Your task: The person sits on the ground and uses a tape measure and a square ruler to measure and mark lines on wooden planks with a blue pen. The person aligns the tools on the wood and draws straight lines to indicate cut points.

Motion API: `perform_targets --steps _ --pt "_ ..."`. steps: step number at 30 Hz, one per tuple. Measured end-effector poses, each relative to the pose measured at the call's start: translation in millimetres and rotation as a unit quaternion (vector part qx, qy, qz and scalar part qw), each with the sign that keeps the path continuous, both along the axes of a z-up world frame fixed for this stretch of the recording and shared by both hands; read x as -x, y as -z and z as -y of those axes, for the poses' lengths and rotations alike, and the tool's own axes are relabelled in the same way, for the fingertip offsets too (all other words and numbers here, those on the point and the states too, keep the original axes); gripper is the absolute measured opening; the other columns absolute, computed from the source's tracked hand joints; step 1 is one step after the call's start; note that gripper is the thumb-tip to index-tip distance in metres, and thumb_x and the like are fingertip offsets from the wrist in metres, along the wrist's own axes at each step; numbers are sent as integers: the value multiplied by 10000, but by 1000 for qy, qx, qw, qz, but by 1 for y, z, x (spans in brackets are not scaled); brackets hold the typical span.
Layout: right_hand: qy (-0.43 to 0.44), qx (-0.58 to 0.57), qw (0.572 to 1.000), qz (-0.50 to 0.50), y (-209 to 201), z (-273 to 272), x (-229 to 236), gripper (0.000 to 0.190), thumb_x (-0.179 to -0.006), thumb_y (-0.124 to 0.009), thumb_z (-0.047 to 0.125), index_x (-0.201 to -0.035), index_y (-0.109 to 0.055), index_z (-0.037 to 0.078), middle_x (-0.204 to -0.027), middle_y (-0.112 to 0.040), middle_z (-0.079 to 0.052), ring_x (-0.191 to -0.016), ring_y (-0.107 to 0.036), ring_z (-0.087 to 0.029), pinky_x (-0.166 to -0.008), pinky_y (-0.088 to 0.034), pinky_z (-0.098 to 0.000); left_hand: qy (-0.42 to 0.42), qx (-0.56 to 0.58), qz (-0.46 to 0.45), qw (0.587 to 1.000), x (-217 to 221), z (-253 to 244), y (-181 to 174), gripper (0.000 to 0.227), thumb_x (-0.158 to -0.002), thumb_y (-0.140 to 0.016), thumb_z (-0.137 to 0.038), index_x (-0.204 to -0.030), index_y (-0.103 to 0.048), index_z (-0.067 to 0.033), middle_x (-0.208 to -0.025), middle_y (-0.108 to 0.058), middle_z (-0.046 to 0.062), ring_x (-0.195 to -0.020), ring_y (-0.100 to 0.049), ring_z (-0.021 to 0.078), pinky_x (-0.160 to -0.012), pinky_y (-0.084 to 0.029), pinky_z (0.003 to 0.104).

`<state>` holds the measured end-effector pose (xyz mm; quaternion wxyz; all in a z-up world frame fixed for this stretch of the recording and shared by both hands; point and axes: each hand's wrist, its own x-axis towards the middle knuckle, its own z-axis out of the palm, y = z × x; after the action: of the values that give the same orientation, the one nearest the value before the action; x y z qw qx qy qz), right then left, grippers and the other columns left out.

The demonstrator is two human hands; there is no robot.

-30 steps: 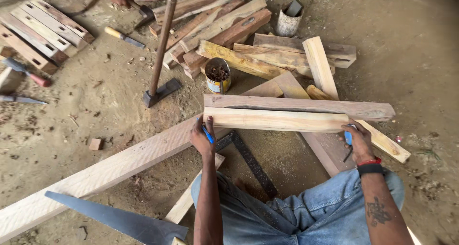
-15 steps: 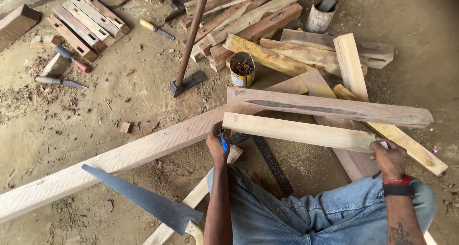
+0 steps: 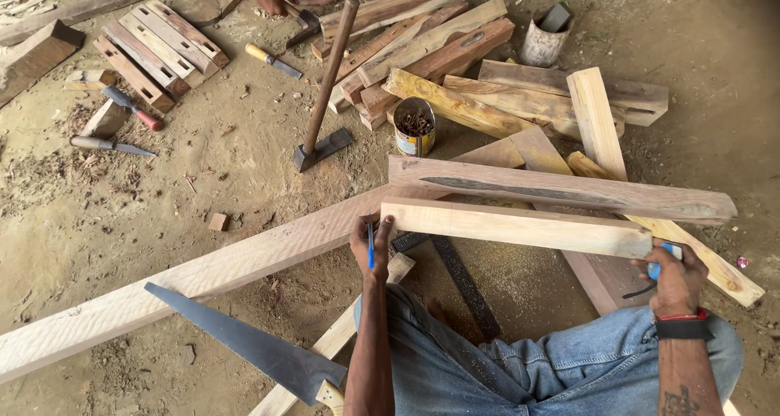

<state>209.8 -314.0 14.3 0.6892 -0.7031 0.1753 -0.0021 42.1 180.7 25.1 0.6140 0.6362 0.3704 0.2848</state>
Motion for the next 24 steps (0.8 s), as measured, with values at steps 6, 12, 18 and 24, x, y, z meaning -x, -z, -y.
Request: perform_targets --steps 6,12,18,24 --pt "15 -171 973 151 8 8 -1 307 -849 -549 -103 -1088 -675 41 -1094 -696 -83 -917 -724 -237 -740 -640 -388 21 88 228 969 -1 -1 11 155 -958 -754 -147 -1023 -734 -8 -1045 -747 130 -1075 -668 196 -1051 -503 386" --pt "-3 -96 982 162 21 4 -1 345 -857 -537 -138 -1135 -697 -10 -992 -681 -164 -719 -663 -242 -645 -537 -339 30 22 150 988 0 3 1 376 -870 -774 -196 -1213 -700 -62 -1115 -738 127 -1014 -702 199 -925 -578 426" --pt "-80 -22 982 172 32 -5 -5 440 -877 -549 -138 -1291 -584 7 -998 -597 -117 -722 -639 -210 -666 -556 -317 38 -206 -60 976 -12 -8 6 508 -856 -827 -297 -1301 -700 -87 -1146 -715 152 -951 -680 231 -863 -552 443" --pt "-47 -52 990 123 21 -12 -22 433 -905 -542 -53 -1325 -563 52 -860 -581 -110 -651 -611 -207 -549 -496 -319 -49 -267 -46 961 -37 -13 11 385 -799 -862 -373 -1029 -808 -70 -882 -789 71 -828 -619 214 -794 -547 448"
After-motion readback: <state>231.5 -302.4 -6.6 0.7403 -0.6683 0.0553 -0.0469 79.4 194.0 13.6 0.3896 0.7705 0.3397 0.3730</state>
